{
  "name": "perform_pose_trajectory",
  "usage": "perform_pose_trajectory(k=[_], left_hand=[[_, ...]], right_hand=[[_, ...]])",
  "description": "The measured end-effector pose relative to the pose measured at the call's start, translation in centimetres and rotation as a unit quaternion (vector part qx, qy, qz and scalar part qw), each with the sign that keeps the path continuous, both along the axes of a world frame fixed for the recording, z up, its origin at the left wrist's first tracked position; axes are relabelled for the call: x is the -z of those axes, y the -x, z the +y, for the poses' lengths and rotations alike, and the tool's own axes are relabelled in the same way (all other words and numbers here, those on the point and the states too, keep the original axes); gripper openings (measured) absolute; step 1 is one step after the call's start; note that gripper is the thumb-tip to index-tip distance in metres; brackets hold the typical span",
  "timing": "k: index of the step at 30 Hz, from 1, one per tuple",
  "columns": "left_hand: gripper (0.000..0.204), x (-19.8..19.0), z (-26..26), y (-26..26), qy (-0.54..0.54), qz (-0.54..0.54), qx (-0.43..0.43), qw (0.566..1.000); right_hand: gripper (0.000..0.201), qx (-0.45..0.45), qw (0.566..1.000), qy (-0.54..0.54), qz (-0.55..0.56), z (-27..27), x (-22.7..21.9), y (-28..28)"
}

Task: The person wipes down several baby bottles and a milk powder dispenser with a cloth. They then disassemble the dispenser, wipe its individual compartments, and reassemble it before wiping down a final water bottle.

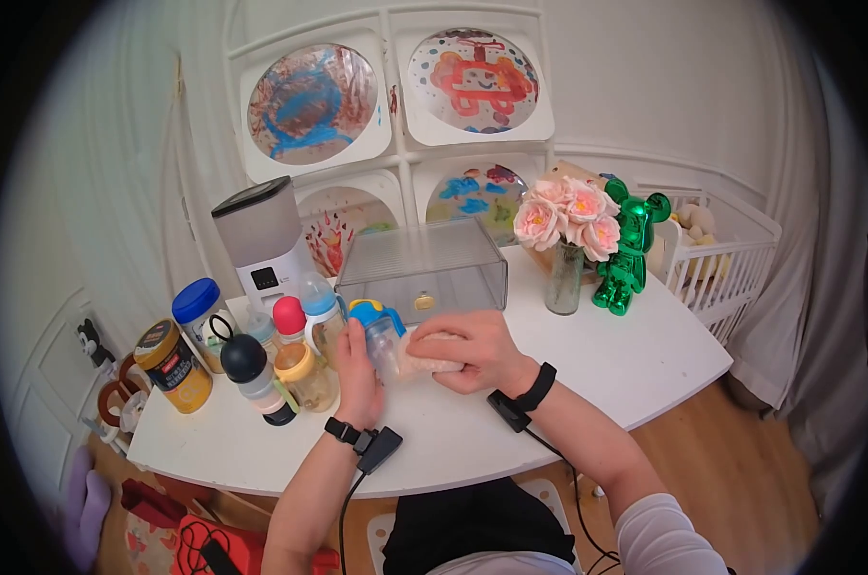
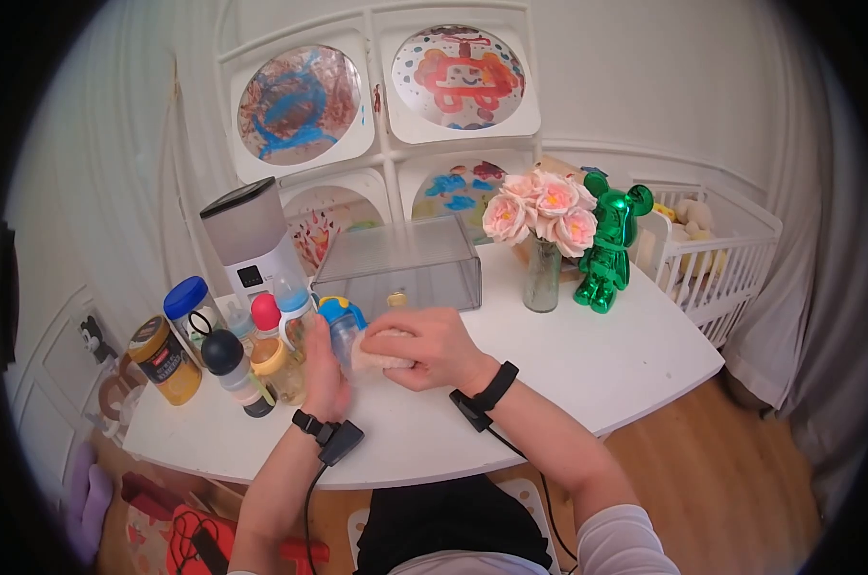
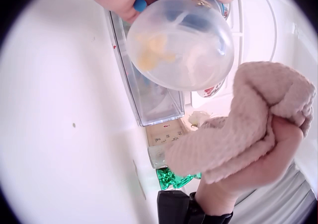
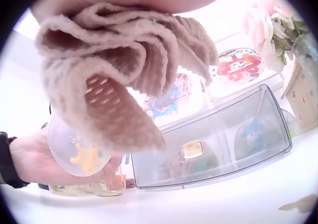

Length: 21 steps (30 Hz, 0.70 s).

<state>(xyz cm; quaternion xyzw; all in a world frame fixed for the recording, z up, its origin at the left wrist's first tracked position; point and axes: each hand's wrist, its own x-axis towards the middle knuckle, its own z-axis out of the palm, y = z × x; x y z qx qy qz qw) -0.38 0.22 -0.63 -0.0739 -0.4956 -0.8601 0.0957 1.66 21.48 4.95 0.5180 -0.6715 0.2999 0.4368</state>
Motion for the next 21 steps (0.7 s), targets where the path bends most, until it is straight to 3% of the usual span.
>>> perform_pose_trajectory(k=[2, 4, 8, 10, 14, 16, 18, 20, 21], left_hand=[[0.054, 1.0, 0.0, 0.7, -0.008, 0.017, 0.023, 1.0], [0.055, 1.1, 0.3, 0.6, -0.018, 0.034, 0.047, 0.998], [0.058, 0.8, 0.7, -0.4, 0.095, 0.051, 0.086, 0.99], [0.059, 1.2, 0.5, -0.1, 0.131, 0.076, 0.11, 0.982], [0.065, 1.3, 0.3, -0.3, 0.126, 0.082, 0.142, 0.978], [0.069, 1.0, 0.3, -0.5, 0.128, 0.104, 0.153, 0.974], [0.078, 0.9, 0.8, -0.8, 0.225, 0.146, 0.086, 0.96], [0.08, 0.4, 1.1, -1.3, 0.212, 0.148, 0.075, 0.963], [0.082, 0.2, 1.1, -1.4, 0.199, 0.15, 0.063, 0.966]], right_hand=[[0.041, 0.022, 0.998, 0.055, 0.028, -0.1, -0.1, 0.1], [0.053, 0.105, 0.988, 0.114, 0.014, -0.2, -0.6, 0.2], [0.058, 0.105, 0.987, 0.111, -0.041, 0.3, 0.5, 2.2], [0.056, 0.035, 0.997, -0.031, -0.065, 0.6, 0.7, 2.2], [0.055, 0.02, 0.998, -0.023, -0.062, 0.3, 0.8, 2.0], [0.055, -0.008, 0.983, 0.064, -0.173, -0.4, 1.2, 2.1], [0.052, -0.005, 0.976, 0.082, -0.201, -0.3, 1.7, 2.5], [0.048, -0.003, 0.969, 0.096, -0.229, -0.2, 2.0, 2.6], [0.045, -0.025, 0.937, 0.112, -0.331, -0.3, 2.0, 2.6]])
